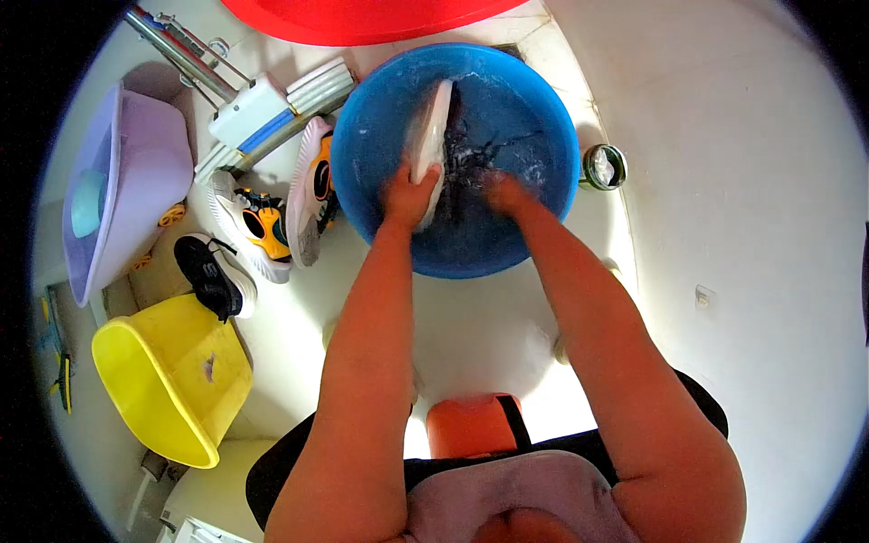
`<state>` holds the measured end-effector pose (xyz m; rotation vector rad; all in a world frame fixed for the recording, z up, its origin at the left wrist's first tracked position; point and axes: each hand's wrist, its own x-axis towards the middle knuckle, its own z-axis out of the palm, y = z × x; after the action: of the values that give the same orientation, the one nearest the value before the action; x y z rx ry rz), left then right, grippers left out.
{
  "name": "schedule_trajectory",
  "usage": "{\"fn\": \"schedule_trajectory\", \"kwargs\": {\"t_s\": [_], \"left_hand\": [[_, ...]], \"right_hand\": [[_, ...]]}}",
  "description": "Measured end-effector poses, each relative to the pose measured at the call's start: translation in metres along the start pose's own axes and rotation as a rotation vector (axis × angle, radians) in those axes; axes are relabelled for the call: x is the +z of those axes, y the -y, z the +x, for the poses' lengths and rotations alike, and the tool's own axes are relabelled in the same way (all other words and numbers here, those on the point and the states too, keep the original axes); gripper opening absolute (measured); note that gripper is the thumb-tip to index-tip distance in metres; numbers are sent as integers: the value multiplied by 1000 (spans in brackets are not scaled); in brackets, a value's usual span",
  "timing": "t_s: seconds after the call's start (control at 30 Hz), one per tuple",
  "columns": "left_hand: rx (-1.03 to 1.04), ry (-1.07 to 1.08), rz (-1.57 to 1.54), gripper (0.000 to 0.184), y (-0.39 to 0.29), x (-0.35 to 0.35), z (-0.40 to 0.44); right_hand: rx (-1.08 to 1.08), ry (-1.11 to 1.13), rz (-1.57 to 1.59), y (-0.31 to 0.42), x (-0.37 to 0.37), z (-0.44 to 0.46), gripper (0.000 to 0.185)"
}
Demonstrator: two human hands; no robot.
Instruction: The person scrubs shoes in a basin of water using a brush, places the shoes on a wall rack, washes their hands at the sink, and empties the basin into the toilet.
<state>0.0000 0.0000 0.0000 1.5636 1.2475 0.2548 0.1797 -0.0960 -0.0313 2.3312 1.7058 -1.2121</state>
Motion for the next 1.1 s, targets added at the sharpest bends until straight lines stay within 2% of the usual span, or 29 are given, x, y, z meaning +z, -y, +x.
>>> {"fn": "schedule_trajectory", "kwargs": {"t_s": [0.07, 0.1, 0.17, 0.2, 0.27, 0.3, 0.4, 0.5, 0.57, 0.63, 0.77, 0.83, 0.9, 0.97, 1.03, 1.1], "left_hand": [[43, 10, -183, 79, 7, -12, 12], [-55, 55, -256, 79, 8, 5, -14], [-116, 84, -397, 79, -6, 6, -16], [-162, 66, -519, 79, -14, 14, -21], [-278, 41, -769, 77, -26, 34, -38], [-318, 78, -784, 74, -27, 33, -41], [-463, 237, -912, 67, -19, 22, -40], [-311, 270, -1239, 67, -19, 21, -45], [-402, 218, -1317, 60, -16, 20, -49], [-384, 205, -1451, 55, -26, 19, -47], [-478, 211, -1460, 52, -11, 26, -39], [-495, 89, -1375, 49, -2, 27, -32], [-509, -50, -1215, 46, -3, 21, -35], [-635, -97, -1221, 43, 0, 22, -33], [-725, -156, -1192, 43, -14, 20, -31], [-720, -137, -1236, 43, -14, 20, -32]], "right_hand": [[-121, 40, -105, 27, -11, -2, 46], [-93, 61, -81, 12, 2, -28, 44], [-87, -28, -83, 0, -10, -29, 41], [155, -313, 418, -2, -4, -27, 39], [163, -193, 251, 9, -13, -33, 38], [167, -126, 163, 11, -14, -36, 37], [-152, -165, 157, -13, -30, -49, 36], [-80, -34, -15, 1, -99, -100, 35], [-104, 46, 166, -13, -140, -127, 31], [-161, -16, -147, -31, -173, -150, 35], [-45, -221, 47, -47, -160, -154, 33], [11, -258, 182, -51, -126, -128, 33], [15, -385, 524, -47, -77, -101, 37], [96, -500, 480, -28, -42, -81, 40], [44, -606, 823, 13, -14, -88, 41], [-126, -616, 671, 34, -6, -80, 39]]}}
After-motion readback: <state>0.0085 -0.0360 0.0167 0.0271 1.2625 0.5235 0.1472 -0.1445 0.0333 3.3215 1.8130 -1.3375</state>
